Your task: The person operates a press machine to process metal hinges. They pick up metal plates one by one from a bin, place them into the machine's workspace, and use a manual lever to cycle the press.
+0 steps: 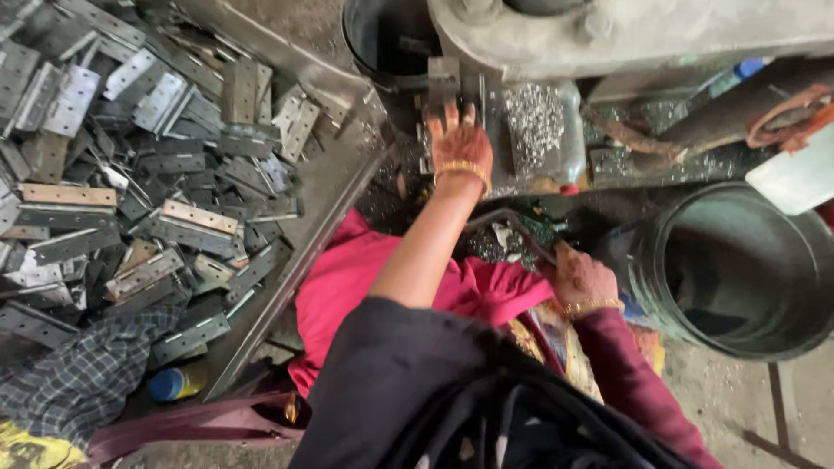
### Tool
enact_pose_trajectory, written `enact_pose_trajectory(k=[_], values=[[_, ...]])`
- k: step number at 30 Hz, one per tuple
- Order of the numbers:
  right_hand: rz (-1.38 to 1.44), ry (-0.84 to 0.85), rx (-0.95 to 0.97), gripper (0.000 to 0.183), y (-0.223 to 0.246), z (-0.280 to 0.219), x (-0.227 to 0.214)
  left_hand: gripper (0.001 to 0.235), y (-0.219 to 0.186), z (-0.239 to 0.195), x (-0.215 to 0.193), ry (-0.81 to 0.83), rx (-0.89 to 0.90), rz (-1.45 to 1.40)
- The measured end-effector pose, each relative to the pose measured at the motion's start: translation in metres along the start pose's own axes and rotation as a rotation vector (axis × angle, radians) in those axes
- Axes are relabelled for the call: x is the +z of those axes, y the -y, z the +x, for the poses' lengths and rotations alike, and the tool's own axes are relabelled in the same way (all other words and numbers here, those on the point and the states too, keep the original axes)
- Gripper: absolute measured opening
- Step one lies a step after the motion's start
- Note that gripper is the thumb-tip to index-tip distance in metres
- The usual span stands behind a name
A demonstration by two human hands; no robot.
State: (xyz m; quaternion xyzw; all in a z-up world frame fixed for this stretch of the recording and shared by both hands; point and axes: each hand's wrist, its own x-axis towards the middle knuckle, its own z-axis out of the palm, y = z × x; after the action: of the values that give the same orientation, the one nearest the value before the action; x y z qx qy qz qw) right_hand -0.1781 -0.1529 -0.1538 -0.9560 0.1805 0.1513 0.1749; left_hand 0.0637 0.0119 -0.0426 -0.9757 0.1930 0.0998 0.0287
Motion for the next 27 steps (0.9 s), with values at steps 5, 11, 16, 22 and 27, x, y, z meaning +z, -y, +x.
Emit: enact_pose_trajectory(k=[5,11,16,22,27], values=[[0.114,-0.094,-0.081,0.043,0.003,0.005,0.023,0.049,-0.001,0.026,0.023,-0.156,-0.036,-0.062],[0.028,0.019,0.007,0.046,0.002,0.006,0.007,0.047,0.004,0.018,0.009,-0.014,-0.022,0.033],[0.181,-0.076,-0.077,0.048,-0.036,0.027,0.086,0.046,0.003,0.017,0.008,-0.093,-0.037,-0.093],[0.106,0.054,0.015,0.057,-0.023,0.008,0.044,0.061,0.009,0.002,0.009,-0.211,0.014,0.016],[-0.1,-0.013,-0.084,0.061,0.025,-0.007,-0.03,0.07,0.01,-0.076,0.058,-0.302,0.191,-0.153]])
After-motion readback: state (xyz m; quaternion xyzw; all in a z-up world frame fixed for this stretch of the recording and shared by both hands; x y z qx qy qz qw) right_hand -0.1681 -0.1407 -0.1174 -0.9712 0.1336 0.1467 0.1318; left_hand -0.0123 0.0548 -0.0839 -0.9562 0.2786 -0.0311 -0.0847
